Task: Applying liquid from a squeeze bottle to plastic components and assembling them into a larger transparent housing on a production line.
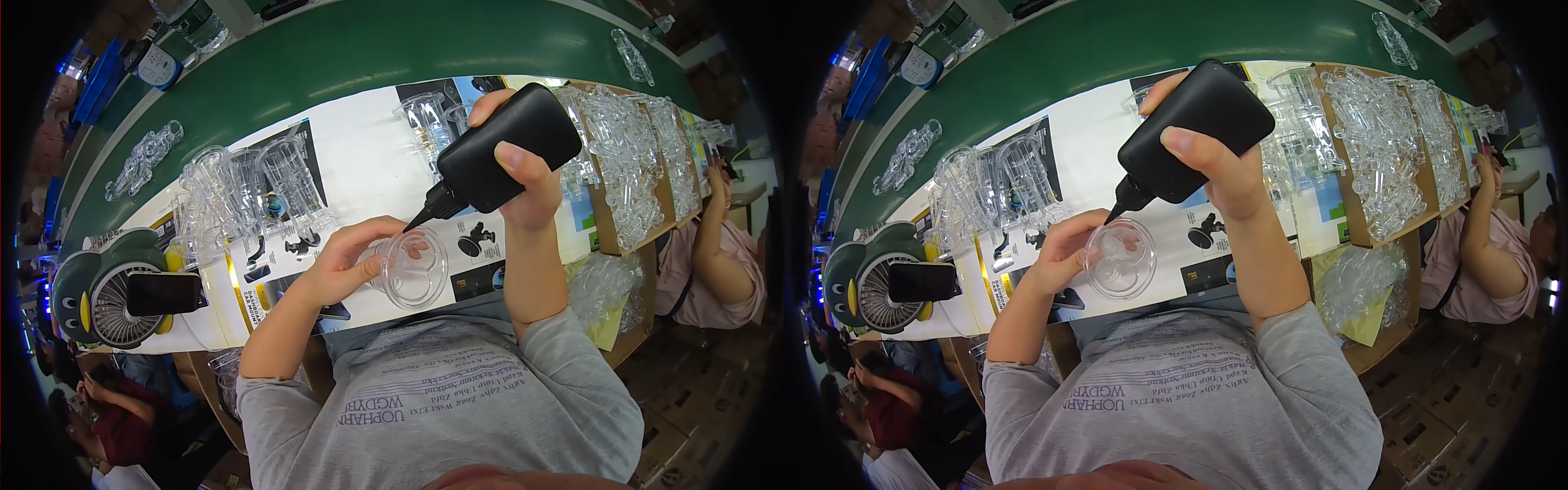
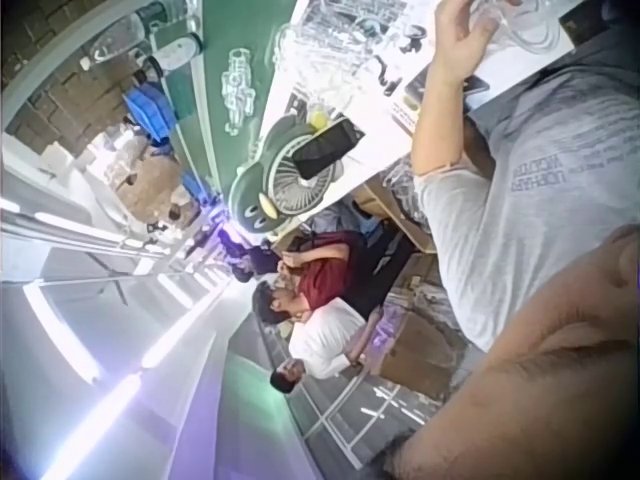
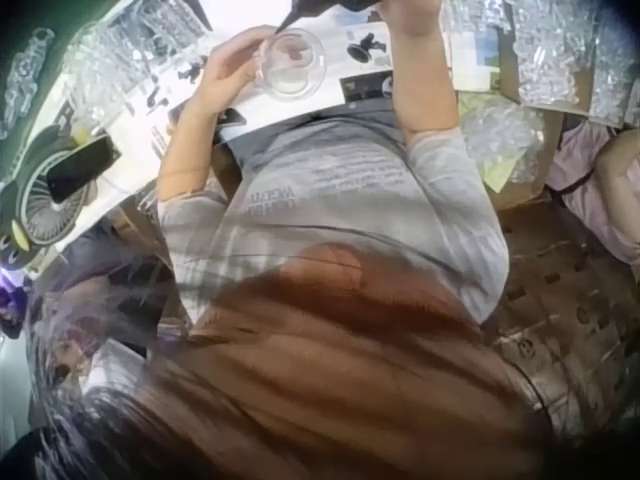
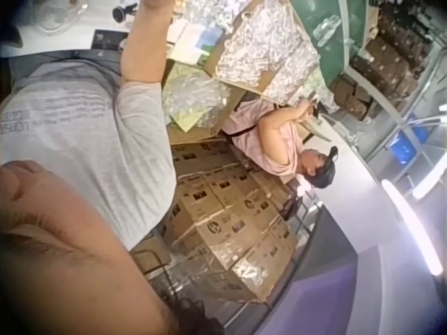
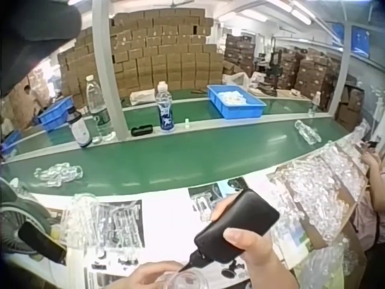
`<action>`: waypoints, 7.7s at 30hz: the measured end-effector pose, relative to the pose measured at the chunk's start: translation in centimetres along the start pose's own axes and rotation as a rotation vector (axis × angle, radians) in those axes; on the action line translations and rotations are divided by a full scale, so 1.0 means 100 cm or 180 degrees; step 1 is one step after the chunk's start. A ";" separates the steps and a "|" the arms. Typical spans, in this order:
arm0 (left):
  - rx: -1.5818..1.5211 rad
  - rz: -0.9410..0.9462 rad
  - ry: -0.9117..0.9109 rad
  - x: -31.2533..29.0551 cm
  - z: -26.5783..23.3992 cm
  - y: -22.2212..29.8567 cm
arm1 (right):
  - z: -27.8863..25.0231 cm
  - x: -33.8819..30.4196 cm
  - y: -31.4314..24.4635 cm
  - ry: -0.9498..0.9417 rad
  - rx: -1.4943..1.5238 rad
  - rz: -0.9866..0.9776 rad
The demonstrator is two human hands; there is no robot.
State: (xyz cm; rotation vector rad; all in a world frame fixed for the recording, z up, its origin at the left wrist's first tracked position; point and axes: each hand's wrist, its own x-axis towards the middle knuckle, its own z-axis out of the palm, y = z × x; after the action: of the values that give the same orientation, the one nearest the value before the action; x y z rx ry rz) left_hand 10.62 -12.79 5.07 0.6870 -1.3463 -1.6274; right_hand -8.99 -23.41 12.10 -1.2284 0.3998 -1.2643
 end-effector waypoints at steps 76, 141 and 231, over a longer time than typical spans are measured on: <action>0.0220 0.0097 -0.0111 0.005 0.002 0.002 | 0.010 -0.007 0.000 -0.0226 -0.0140 -0.0051; -0.1713 0.0308 -0.0957 0.002 -0.012 0.005 | 0.026 0.000 0.142 -0.0417 -0.2074 0.0121; -0.2239 0.0695 0.0493 0.000 -0.028 0.011 | 0.054 -0.028 0.087 -0.0132 -0.0860 0.0166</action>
State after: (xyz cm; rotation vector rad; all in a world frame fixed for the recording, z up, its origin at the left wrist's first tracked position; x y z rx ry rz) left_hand 13.34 -14.09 5.41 0.2228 -0.6338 -1.6762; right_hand -1.30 -19.97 5.65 -1.4597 0.5829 -1.1642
